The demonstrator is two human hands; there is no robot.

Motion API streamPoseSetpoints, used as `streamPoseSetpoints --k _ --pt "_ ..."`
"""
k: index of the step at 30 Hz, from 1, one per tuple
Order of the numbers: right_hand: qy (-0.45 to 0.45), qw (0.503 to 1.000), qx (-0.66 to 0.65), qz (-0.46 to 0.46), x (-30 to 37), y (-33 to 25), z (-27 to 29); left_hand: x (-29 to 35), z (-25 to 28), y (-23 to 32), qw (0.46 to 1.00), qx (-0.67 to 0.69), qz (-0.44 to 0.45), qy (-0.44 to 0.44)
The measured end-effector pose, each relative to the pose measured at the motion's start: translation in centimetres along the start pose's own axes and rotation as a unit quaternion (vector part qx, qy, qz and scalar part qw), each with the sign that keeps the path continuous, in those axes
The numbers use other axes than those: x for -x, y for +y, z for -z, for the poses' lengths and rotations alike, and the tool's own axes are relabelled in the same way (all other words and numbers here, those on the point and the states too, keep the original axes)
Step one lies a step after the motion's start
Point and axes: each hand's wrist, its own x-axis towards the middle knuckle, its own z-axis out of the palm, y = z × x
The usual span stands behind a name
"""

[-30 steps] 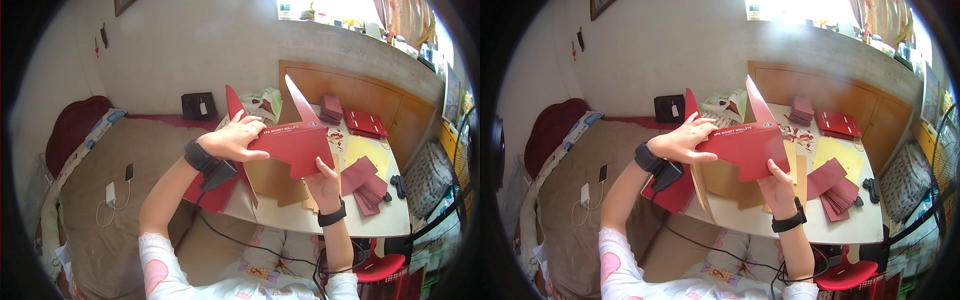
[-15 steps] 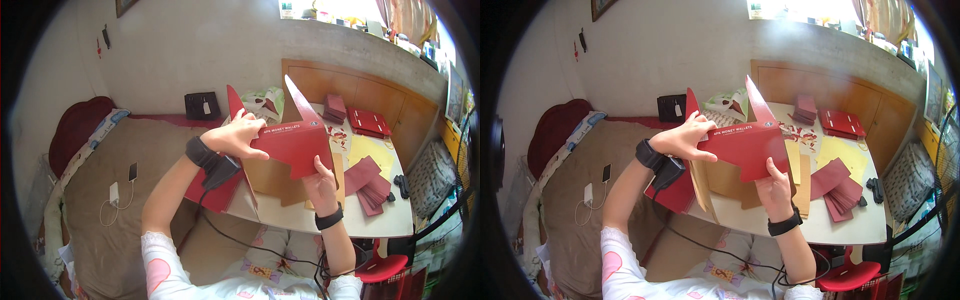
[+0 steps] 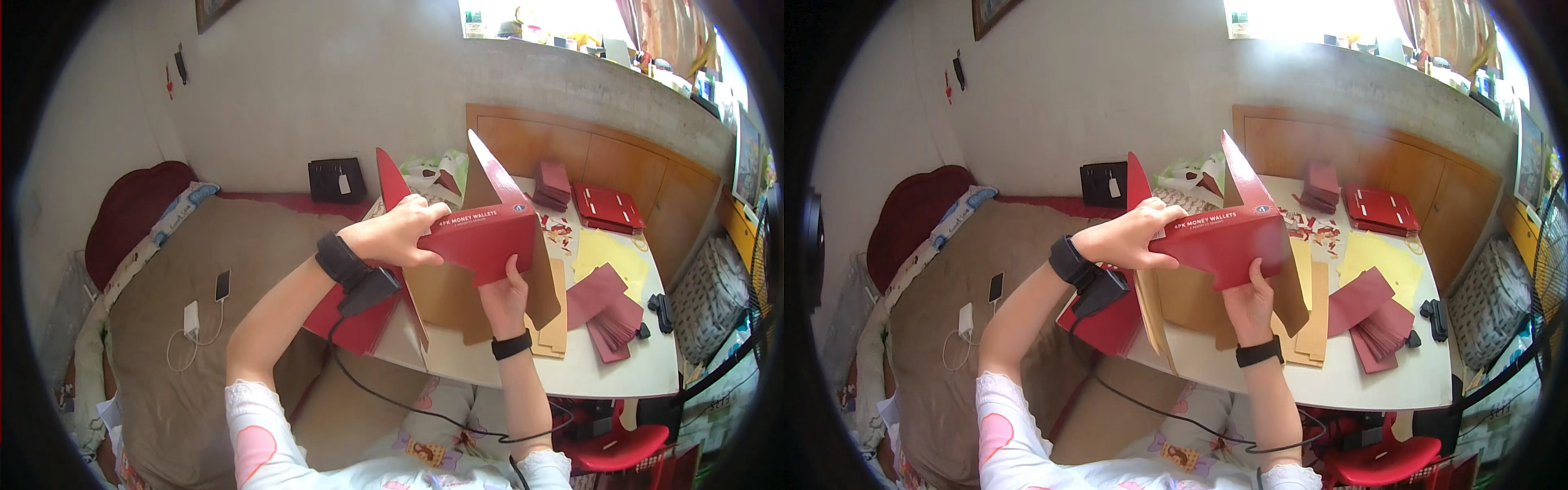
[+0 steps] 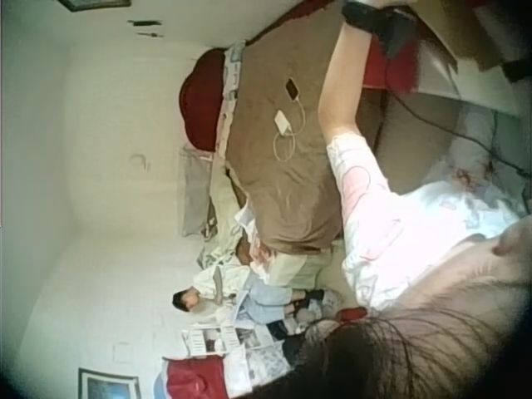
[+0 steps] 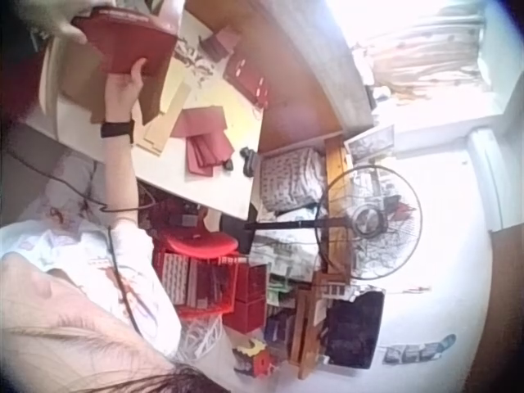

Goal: Assemble a red cardboard box and sort associated items.

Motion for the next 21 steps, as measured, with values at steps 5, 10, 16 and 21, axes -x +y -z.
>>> streamPoseSetpoints --k 5,10,16,21 --pt "-0.011 0.999 -0.041 0.007 -2.4 2.1 0.8 -0.2 -0.5 -0.3 0.998 0.003 -0.047 0.039" --pt "-0.033 0.997 -0.072 -0.002 -4.5 4.2 0.4 -0.3 -0.4 -0.3 1.000 0.003 -0.016 0.023" --pt "-0.073 0.994 -0.084 -0.013 -6.2 5.5 0.0 -0.2 -0.5 -0.6 1.000 0.001 -0.020 0.014" --pt "-0.107 0.983 -0.144 -0.041 -7.5 5.4 0.9 -0.5 -0.7 -0.3 1.000 0.008 -0.022 0.006"
